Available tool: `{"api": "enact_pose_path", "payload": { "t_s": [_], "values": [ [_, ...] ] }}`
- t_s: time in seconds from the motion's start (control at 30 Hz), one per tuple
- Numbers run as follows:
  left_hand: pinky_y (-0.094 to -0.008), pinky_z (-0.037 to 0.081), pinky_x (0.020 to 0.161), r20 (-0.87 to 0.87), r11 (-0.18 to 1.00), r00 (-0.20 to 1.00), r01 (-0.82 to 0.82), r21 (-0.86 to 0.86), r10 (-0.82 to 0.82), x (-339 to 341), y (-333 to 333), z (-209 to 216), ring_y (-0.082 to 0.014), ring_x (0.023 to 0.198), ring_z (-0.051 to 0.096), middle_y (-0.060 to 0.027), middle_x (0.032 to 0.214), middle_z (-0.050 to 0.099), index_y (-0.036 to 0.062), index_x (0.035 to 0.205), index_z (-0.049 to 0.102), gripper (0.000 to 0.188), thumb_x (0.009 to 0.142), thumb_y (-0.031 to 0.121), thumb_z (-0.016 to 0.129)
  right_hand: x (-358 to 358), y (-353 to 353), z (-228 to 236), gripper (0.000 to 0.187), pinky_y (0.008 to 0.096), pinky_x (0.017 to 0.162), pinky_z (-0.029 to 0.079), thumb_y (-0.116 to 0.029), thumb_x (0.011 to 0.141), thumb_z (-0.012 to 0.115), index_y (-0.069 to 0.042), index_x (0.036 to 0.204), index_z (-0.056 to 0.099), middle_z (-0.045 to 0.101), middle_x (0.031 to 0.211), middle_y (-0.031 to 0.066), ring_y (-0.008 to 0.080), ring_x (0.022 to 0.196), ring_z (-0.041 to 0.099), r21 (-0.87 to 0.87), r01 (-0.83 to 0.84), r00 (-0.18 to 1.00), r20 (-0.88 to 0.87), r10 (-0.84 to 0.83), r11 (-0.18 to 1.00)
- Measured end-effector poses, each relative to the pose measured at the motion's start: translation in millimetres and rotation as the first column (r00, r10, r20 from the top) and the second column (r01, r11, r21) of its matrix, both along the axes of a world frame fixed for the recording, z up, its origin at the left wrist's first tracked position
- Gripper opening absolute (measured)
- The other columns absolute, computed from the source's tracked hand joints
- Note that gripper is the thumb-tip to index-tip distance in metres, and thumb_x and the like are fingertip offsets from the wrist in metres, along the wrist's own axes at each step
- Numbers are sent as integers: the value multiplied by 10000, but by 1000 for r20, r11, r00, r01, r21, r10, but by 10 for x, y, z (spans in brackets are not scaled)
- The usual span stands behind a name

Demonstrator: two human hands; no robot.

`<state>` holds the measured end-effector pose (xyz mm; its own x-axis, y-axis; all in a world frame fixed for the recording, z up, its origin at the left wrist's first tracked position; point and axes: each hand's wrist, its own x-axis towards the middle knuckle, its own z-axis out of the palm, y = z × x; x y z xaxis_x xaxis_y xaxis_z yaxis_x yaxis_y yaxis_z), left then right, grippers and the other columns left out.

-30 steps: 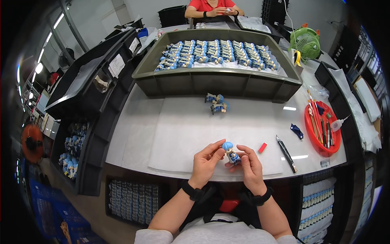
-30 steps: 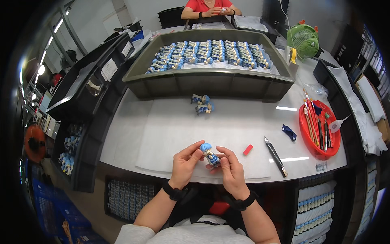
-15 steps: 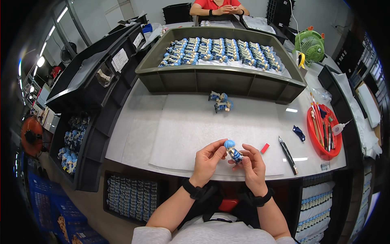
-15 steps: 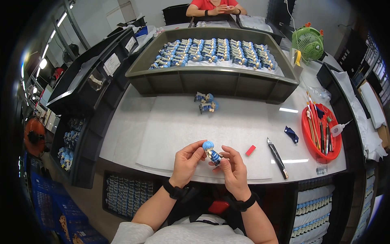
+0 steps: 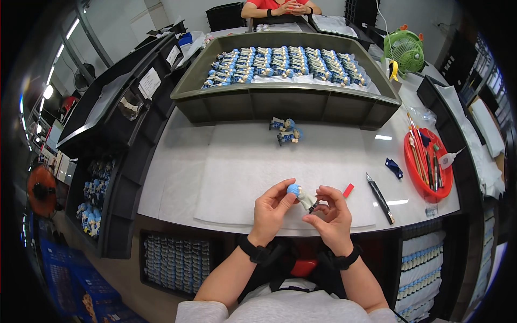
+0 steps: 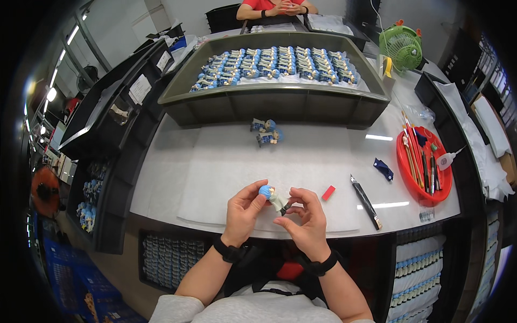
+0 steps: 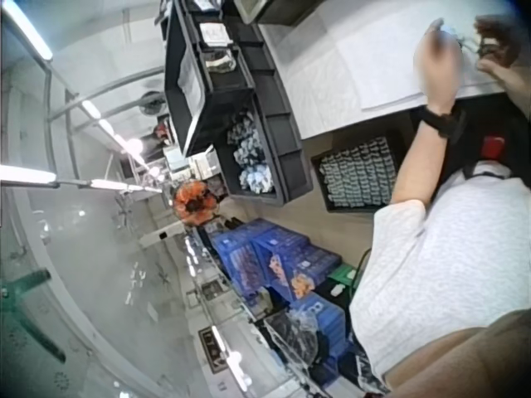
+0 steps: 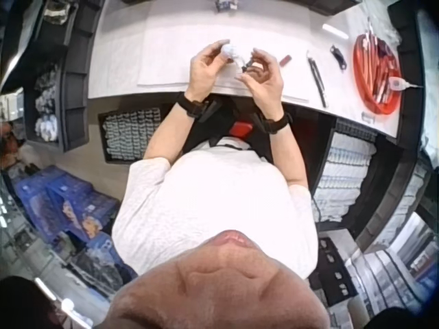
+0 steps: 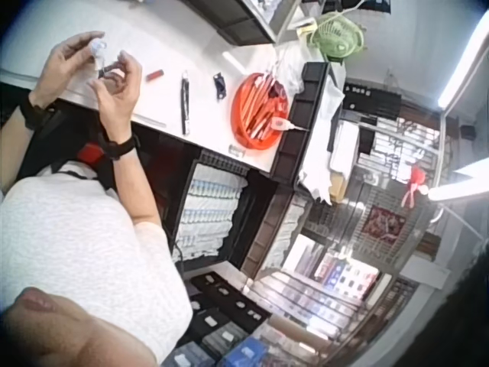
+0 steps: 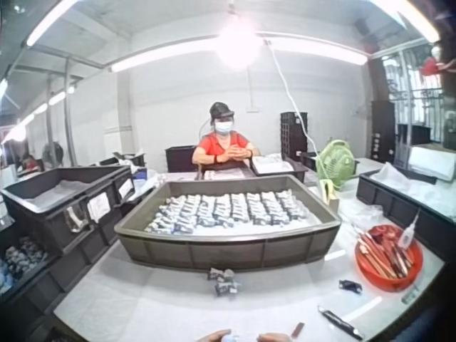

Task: The person assembles small blue and white figurines by hand, picking them from a tray and placing them into a storage bin. The person repeatedly handles the figurines, aligns parts, and places them into rows within the bin.

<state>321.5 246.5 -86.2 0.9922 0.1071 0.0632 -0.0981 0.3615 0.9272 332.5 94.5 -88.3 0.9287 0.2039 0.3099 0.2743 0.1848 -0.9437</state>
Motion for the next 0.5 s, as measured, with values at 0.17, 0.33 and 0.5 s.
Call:
{"api": "enact_pose_path", "payload": {
  "t_s": [0.17, 0.33, 0.5],
  "values": [
    [-288, 481, 843, -64, 993, 998, 10, -120, -17, 21, -5, -2, -185, 959, 590, -136, 1109, 577, -29, 1221, 466, 322, 924, 95, 469, 6, -25, -31, 590, 255, 784, 462, 100, 691, 679, -23, 1214, 435, 480, 1130, 69, 154, 1010, 515, -24, -33, 999, -26, 32, 999],
    [-300, 495, 818, -88, 997, 996, 9, -73, -15, 22, 12, -33, -223, 946, 611, -163, 1110, 576, -38, 1231, 450, 338, 938, 131, 447, -14, -22, 26, 513, 259, 799, 461, 122, 747, 589, -13, 1215, 429, 493, 1116, 83, 156, 997, 525, -31, -57, 998, -25, 56, 998],
    [-297, 510, 787, -130, 997, 991, 2, -79, -12, 21, 6, -14, -224, 909, 622, -166, 1080, 591, -43, 1223, 459, 349, 940, 161, 451, -14, -29, 2, 446, 259, 795, 459, 117, 773, 536, -11, 1194, 460, 516, 1080, 95, 164, 976, 546, -20, -37, 999, -32, 36, 999]
  ]
}}
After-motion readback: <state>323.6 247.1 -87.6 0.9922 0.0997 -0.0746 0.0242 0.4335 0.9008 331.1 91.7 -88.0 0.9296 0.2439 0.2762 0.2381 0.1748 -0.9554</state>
